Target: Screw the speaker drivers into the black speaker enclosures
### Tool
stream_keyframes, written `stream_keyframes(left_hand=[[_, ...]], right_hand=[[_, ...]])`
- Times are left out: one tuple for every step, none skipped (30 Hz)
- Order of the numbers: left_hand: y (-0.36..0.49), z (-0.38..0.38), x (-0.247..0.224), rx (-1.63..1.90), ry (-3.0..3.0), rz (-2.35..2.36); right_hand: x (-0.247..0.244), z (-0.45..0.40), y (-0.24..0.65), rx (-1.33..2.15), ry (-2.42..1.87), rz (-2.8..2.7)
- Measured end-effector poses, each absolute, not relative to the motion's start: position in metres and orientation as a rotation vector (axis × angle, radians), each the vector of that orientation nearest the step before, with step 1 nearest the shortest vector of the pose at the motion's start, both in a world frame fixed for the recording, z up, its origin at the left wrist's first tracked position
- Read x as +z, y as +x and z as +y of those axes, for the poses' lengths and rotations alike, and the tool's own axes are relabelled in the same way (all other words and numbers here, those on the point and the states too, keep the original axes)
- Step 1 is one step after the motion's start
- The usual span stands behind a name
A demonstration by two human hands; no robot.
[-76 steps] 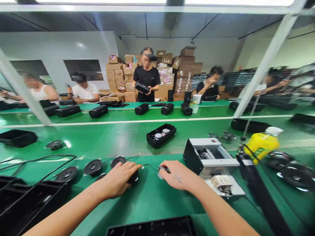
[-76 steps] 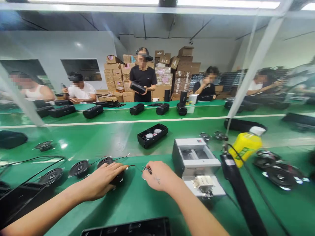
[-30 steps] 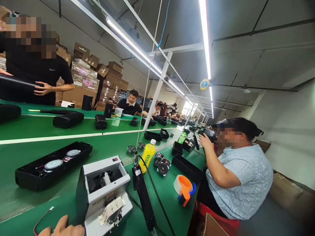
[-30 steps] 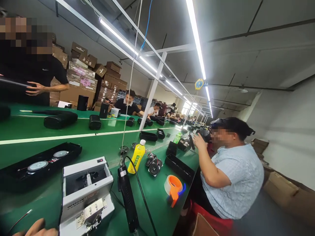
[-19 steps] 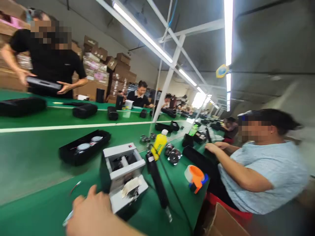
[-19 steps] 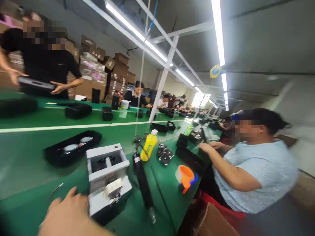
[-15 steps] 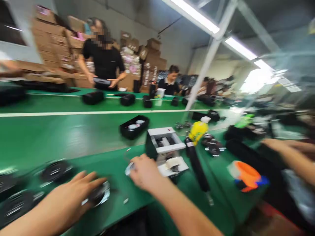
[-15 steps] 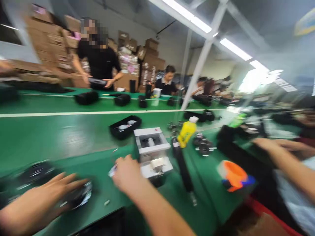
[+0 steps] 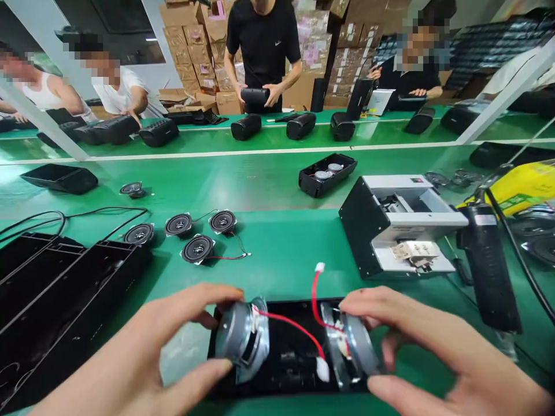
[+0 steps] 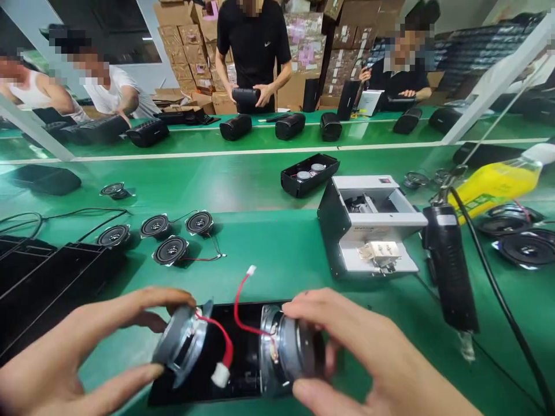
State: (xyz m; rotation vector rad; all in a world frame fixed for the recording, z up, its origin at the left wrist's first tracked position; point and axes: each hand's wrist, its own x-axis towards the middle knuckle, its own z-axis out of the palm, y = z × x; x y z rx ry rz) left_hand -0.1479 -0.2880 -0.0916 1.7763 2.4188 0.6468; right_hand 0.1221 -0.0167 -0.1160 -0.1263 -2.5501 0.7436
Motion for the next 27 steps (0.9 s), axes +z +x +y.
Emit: stream_keyframes(left_hand=[[-0.139, -0.290, -0.095, 0.634, 1.793, 2.378], [-0.131, -0.287, -0.097, 0.631, 1.810, 2.322], [-0.125, -0.281, -0.098, 0.635, 1.824, 2.263], [-0.119, -0.273, -0.099, 0.623, 1.833, 2.212], [-0.116, -0.264, -0.100, 0.605, 1.844, 2.180], [-0.114, -0.256, -0.100, 0.581, 1.865, 2.164], [-0.113, -0.250, -0.101, 0.549, 1.894, 2.163], [-0.113, -0.246, -0.103, 0.513, 1.928, 2.167], [-0.113, -0.244, -0.106, 0.474, 1.964, 2.164], [-0.113, -0.244, -0.108, 0.440, 1.994, 2.160], [-0.114, -0.245, -0.112, 0.413, 2.020, 2.153], [-0.114, -0.246, -0.115, 0.393, 2.040, 2.148], [-0.114, -0.247, -0.117, 0.377, 2.050, 2.143], [-0.114, -0.248, -0.120, 0.365, 2.050, 2.139], [-0.114, -0.249, -0.121, 0.353, 2.040, 2.135], [-0.115, -0.249, -0.122, 0.343, 2.029, 2.125], [-0.116, -0.248, -0.122, 0.335, 2.025, 2.108], [-0.117, -0.247, -0.122, 0.333, 2.032, 2.085], [-0.118, -0.246, -0.123, 0.339, 2.053, 2.056], [-0.119, -0.244, -0.123, 0.355, 2.082, 2.026], [-0.121, -0.243, -0.124, 0.373, 2.109, 1.998], [-0.122, -0.243, -0.124, 0.392, 2.130, 1.977], [-0.123, -0.242, -0.125, 0.409, 2.145, 1.958], [-0.124, -0.242, -0.125, 0.422, 2.157, 1.945], [-0.125, -0.242, -0.125, 0.427, 2.167, 1.938], [-0.126, -0.242, -0.125, 0.423, 2.175, 1.935], [-0.126, -0.242, -0.125, 0.418, 2.182, 1.934]], right_hand=[[-0.119, -0.024, 0.120, 0.702, -0.105, -2.575], [-0.122, -0.030, 0.117, 0.665, -0.096, -2.600], [-0.124, -0.034, 0.114, 0.631, -0.097, -2.630], [-0.126, -0.036, 0.111, 0.593, -0.106, -2.650], [-0.128, -0.038, 0.108, 0.547, -0.118, -2.667], [-0.130, -0.038, 0.107, 0.497, -0.125, -2.682], [-0.131, -0.039, 0.105, 0.441, -0.120, -2.693], [-0.133, -0.039, 0.104, 0.388, -0.098, -2.698], [-0.134, -0.039, 0.103, 0.346, -0.068, -2.700], [-0.134, -0.040, 0.102, 0.311, -0.035, -2.704], [-0.135, -0.040, 0.100, 0.285, -0.012, -2.708], [-0.136, -0.041, 0.099, 0.264, 0.006, -2.707], [-0.136, -0.041, 0.096, 0.250, 0.015, -2.711], [-0.137, -0.041, 0.094, 0.245, 0.018, -2.724], [-0.138, -0.041, 0.092, 0.249, 0.016, -2.747], [-0.140, -0.041, 0.089, 0.261, 0.014, -2.778], [-0.141, -0.041, 0.087, 0.275, 0.006, -2.809], [-0.142, -0.041, 0.085, 0.288, -0.003, -2.839], [-0.144, -0.040, 0.084, 0.306, -0.012, -2.861], [-0.145, -0.040, 0.083, 0.326, -0.021, -2.875], [-0.145, -0.039, 0.082, 0.343, -0.027, -2.880], [-0.145, -0.038, 0.082, 0.361, -0.029, -2.883], [-0.145, -0.037, 0.082, 0.380, -0.025, -2.890], [-0.145, -0.036, 0.083, 0.397, -0.015, -2.902], [-0.145, -0.034, 0.083, 0.404, -0.008, -2.915], [-0.145, -0.033, 0.084, 0.404, 0.000, -2.933], [-0.145, -0.031, 0.085, 0.403, 0.009, -2.951]])
